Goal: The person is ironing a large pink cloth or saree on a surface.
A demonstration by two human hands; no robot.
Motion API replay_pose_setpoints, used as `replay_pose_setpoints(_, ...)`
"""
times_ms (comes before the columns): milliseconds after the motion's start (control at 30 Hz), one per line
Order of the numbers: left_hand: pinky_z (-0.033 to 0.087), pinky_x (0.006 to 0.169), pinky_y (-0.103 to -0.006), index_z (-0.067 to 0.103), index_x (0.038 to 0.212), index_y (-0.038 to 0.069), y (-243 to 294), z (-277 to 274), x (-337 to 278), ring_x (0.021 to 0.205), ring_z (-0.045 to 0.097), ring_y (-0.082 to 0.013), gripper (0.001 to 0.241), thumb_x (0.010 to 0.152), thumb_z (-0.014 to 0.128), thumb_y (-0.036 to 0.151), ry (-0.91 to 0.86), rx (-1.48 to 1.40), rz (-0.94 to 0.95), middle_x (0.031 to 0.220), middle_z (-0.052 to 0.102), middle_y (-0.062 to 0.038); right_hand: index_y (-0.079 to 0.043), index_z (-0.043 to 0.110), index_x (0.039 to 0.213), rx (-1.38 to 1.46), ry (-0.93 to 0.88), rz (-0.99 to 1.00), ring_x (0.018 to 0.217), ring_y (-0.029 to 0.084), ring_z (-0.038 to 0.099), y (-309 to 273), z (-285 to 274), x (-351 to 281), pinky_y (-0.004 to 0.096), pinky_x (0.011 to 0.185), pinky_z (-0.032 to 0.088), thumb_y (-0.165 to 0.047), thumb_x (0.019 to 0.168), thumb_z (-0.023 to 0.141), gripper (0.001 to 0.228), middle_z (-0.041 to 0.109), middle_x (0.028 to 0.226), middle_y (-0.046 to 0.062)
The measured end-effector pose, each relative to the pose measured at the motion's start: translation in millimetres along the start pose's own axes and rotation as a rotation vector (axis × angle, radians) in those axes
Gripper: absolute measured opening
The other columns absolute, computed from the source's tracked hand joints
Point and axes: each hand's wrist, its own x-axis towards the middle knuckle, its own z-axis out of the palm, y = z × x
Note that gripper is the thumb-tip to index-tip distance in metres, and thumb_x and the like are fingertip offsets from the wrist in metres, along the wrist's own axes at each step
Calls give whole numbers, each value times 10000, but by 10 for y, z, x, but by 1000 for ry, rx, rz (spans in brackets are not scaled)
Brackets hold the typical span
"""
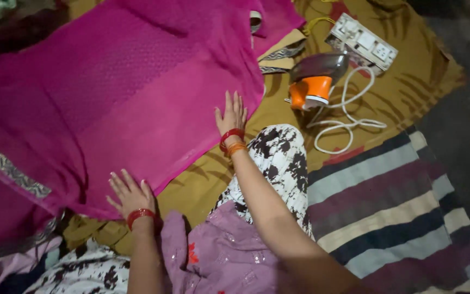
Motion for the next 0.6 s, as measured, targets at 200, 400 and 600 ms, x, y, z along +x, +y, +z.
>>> replay_pose_setpoints(200, 113, 1219, -645, 201, 1658, 154, 182, 59, -57, 1590, 105, -298, 726, 1023, 385, 453, -46, 70, 138, 1728, 126, -148, -147, 433, 1568, 512, 614, -124, 1593, 297, 285, -154, -1243, 2, 491, 1321, 262, -116, 999, 642, 607, 349, 1691, 109)
replay_pose_setpoints(400, 168, 1202, -640, 249, 1631, 193, 671, 235, 131, 1582, 139, -296, 719, 991, 448, 456, -139, 166, 285, 1721, 145, -131, -119, 394, 1572, 530, 1040, -48, 1609, 317, 217, 28, -1927, -29, 474, 1337, 214, 8, 989, 625, 640, 294, 1684, 103)
replay_pose_setpoints(600, 196, 1203, -630, 272, 1614, 212, 1530, 381, 362, 1571, 139, -313, 735, 967, 511, 466, -298, 119, 485, 1713, 151, -119, -35, 268, 1609, 762, 1102, 283, 1587, 335, 249, 385, -1781, 70, 484, 1336, 220, 109, 836, 577, 845, 241, 1702, 169)
